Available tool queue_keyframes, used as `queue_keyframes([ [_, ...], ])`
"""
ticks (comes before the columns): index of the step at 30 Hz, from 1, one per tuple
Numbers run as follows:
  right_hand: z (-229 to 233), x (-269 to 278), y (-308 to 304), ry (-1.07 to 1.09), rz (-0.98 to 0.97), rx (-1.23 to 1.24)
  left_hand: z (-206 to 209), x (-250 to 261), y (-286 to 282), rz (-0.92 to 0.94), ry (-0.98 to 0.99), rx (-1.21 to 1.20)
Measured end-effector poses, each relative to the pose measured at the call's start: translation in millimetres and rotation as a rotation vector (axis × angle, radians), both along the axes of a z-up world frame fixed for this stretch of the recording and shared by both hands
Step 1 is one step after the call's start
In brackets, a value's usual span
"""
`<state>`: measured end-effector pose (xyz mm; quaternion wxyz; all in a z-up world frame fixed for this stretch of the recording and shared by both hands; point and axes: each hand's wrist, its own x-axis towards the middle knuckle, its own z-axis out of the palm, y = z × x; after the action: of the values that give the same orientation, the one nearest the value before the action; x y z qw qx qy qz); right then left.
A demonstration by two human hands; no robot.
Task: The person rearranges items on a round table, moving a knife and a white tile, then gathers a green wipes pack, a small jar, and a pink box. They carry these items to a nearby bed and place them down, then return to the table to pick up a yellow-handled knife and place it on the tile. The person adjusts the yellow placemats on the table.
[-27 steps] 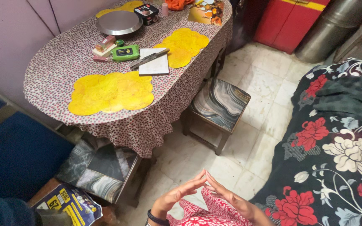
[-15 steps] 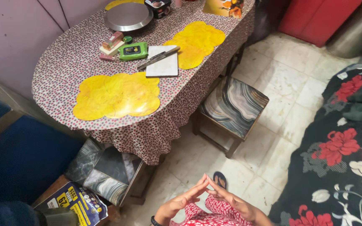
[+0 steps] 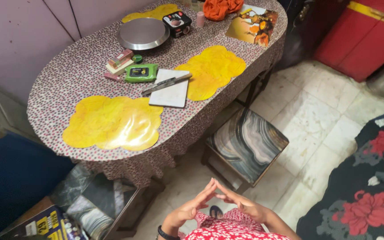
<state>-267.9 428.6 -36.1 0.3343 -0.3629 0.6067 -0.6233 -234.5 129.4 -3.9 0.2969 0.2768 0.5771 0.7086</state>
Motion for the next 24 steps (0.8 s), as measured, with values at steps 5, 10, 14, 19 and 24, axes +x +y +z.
queue_keyframes([
  [5, 4.6, -55.2, 27.2, -0.047, 0.025, 0.0, -15.3, -51.1, 26.5, -0.007, 0.012, -0.002],
  [10, 0.3, -84.3, 24.2, -0.065, 0.076, -0.018, -90.7, -74.6, 35.6, 0.045, 0.031, 0.016],
  [14, -0.1, -91.6, 17.7, 0.062, 0.062, 0.067, -131.5, -91.9, 31.9, 0.011, -0.056, 0.05],
  [19, -10.0, -88.7, 21.8, 0.023, -0.023, 0.179, -122.6, -128.1, 34.7, -0.161, -0.125, 0.039],
  [24, -25.7, -86.3, 30.5, 0.076, -0.221, 0.487, -78.6, -165.9, 40.4, -0.355, -0.094, 0.035],
])
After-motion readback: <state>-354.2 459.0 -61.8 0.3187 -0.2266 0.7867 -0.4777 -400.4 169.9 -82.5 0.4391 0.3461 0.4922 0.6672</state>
